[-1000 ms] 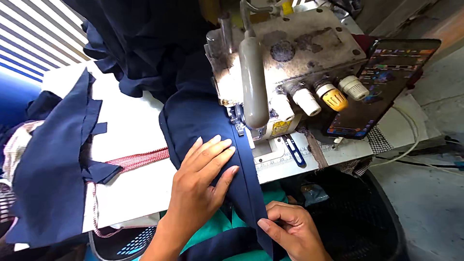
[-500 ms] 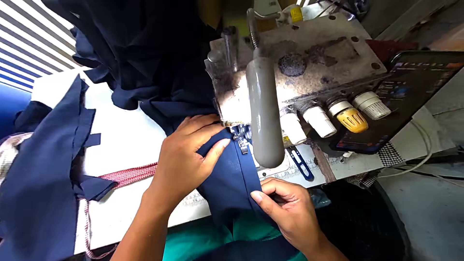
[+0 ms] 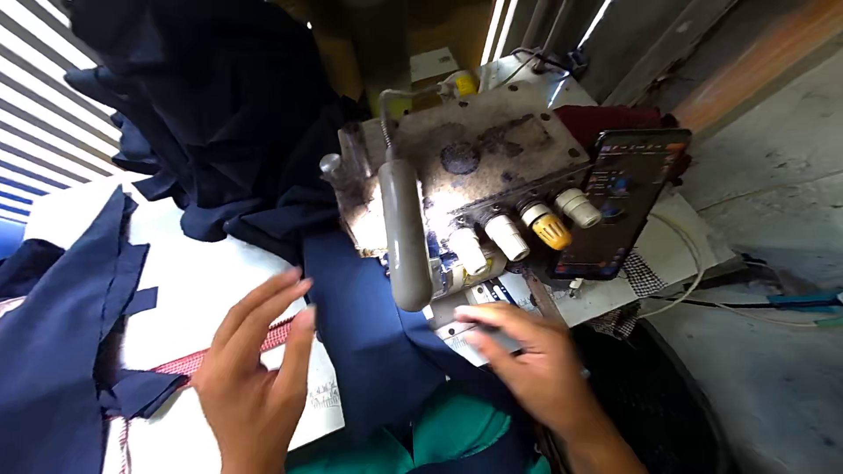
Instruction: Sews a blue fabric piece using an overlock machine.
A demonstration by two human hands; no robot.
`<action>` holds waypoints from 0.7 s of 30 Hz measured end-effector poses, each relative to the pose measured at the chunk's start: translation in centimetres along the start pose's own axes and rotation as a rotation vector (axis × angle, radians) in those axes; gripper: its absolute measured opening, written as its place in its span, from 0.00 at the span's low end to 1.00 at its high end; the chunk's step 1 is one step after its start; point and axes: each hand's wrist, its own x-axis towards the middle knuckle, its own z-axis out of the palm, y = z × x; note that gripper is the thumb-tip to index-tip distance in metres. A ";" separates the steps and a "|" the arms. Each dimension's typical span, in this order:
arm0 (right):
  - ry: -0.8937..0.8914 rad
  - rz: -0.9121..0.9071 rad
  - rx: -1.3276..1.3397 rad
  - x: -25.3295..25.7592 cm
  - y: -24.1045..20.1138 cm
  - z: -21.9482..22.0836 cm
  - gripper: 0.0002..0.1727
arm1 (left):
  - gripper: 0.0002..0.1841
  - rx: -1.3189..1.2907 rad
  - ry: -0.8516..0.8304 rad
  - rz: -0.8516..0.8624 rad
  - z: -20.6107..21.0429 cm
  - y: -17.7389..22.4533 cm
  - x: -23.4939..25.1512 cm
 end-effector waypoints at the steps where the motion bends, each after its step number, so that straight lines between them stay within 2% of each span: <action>1: 0.120 -0.037 -0.030 0.3 0.0 -2.2 0.12 | 0.18 -0.031 0.052 -0.078 0.0 -0.9 -2.2; 3: 0.428 -0.108 -0.125 1.7 0.1 -6.3 0.10 | 0.20 -0.066 0.124 -0.226 0.7 -2.9 -5.9; 4: 0.546 -0.142 -0.184 2.9 0.5 -8.1 0.12 | 0.20 -0.109 0.146 -0.282 0.9 -3.9 -7.2; 5: 0.598 -0.151 -0.250 4.3 1.0 -9.5 0.18 | 0.17 -0.193 0.174 -0.310 0.9 -4.6 -7.8; 7: 0.556 -0.062 -0.364 6.8 1.5 -11.2 0.32 | 0.13 -0.360 0.234 -0.351 1.0 -4.9 -7.7; 8: 0.511 -0.021 -0.372 8.1 1.7 -11.4 0.34 | 0.12 -0.367 0.239 -0.372 1.1 -4.7 -7.4; 10: 0.435 0.004 -0.328 10.0 1.8 -11.3 0.32 | 0.13 -0.293 0.214 -0.376 1.5 -4.2 -6.8; 14: 0.477 0.032 -0.390 11.3 1.6 -10.7 0.25 | 0.15 -0.195 0.174 -0.327 1.9 -4.0 -6.9; 18: 0.504 0.040 -0.460 11.6 1.6 -10.3 0.24 | 0.15 -0.190 0.187 -0.348 1.9 -3.9 -6.9; 21: 0.527 0.035 -0.383 11.0 2.1 -10.5 0.29 | 0.15 -0.180 0.178 -0.350 2.0 -3.9 -6.9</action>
